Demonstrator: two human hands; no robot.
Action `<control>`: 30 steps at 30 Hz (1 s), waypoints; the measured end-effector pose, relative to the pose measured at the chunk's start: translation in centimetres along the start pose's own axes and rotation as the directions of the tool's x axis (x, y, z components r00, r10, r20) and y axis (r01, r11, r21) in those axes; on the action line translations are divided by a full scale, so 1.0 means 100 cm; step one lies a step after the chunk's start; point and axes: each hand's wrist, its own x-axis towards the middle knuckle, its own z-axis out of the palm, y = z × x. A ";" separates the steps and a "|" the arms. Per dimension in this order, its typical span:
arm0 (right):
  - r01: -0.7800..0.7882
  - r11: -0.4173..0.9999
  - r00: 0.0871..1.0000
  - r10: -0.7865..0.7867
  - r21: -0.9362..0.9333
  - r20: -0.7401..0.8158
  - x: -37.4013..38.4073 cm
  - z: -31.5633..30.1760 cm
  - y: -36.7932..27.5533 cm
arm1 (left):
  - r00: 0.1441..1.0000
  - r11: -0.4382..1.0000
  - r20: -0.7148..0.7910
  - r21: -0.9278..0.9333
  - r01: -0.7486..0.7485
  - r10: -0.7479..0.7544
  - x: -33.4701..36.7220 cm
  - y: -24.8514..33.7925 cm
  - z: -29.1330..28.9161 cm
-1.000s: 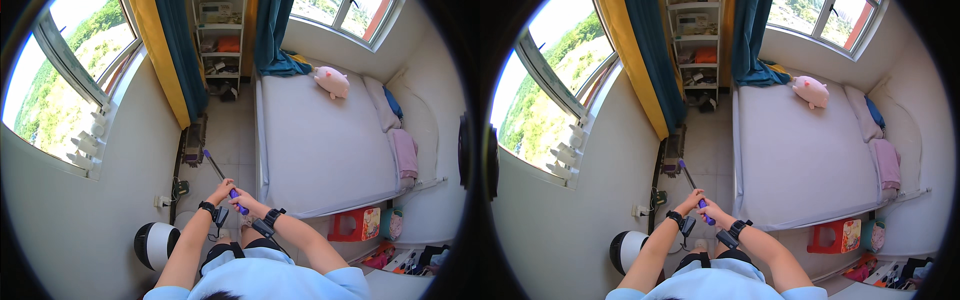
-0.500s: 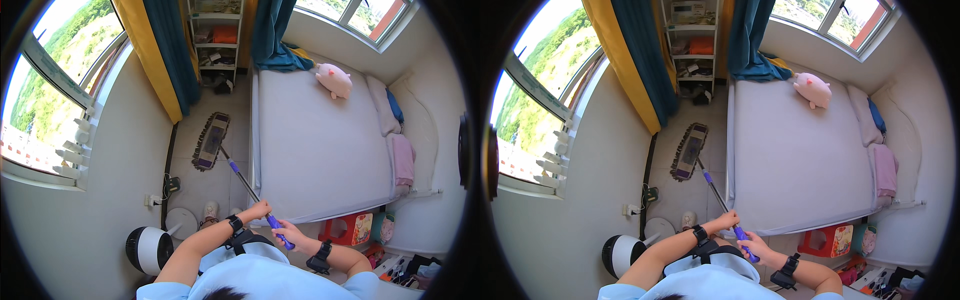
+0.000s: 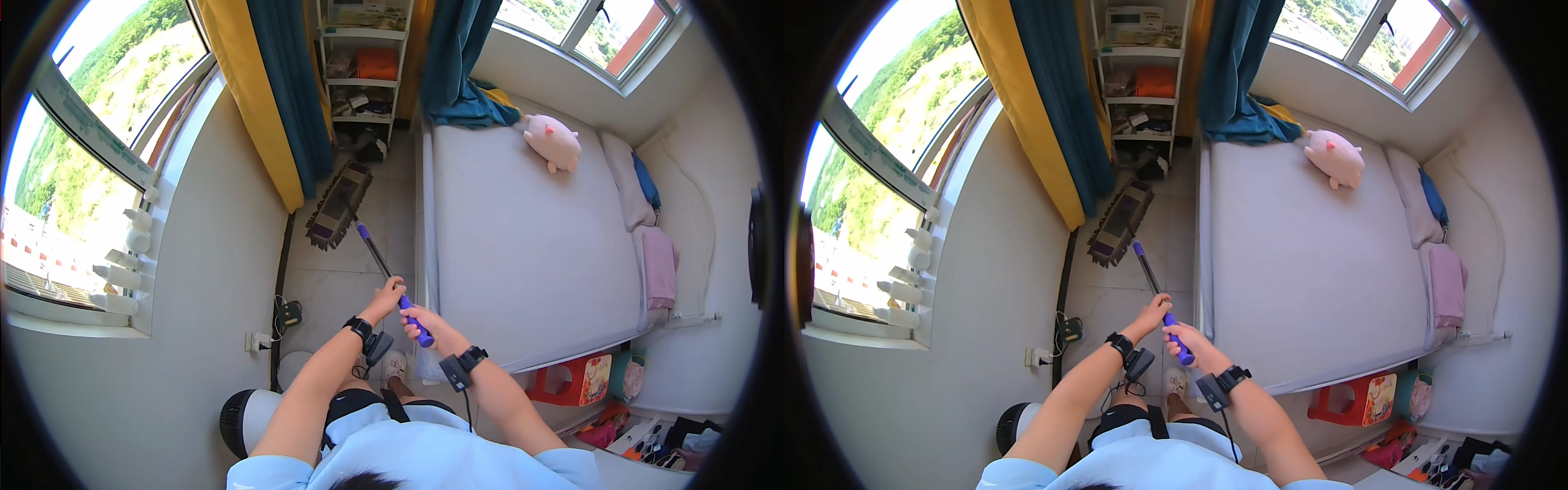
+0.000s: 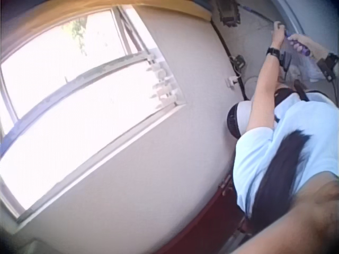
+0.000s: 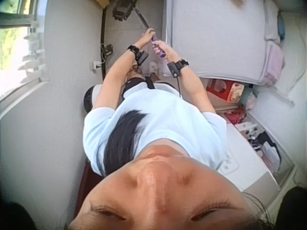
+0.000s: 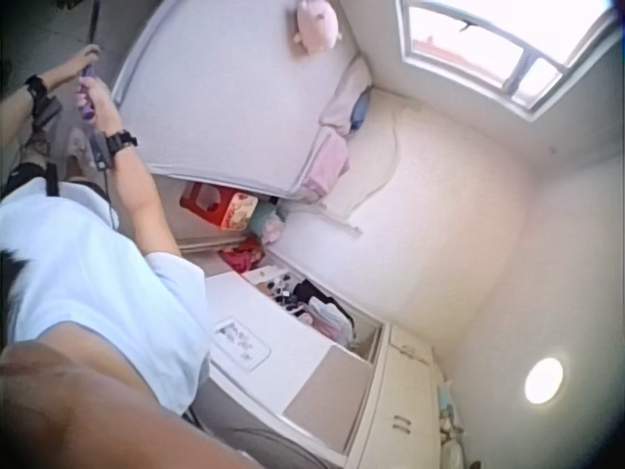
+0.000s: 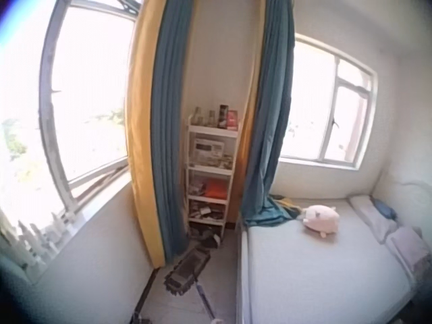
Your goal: The person wets a mop under a showerhead, mops the bathroom floor, and then mops the living room, bedroom, and balcony floors, moving a stool and a box to reach the surface.
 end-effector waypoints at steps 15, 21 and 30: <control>-0.026 0.998 0.990 0.032 0.049 -0.135 -0.111 0.015 0.040 | 0.942 0.958 0.300 0.189 -0.216 0.153 -0.053 -0.012 0.044; -0.116 0.991 0.988 0.122 0.067 -0.095 -0.084 0.039 0.024 | 0.832 0.793 0.395 0.316 -0.520 0.388 -0.043 -0.006 0.009; 0.367 0.927 0.928 -0.357 -0.083 0.108 0.057 0.067 0.009 | 0.989 0.959 0.019 -0.247 -0.138 0.147 -0.066 0.055 -0.061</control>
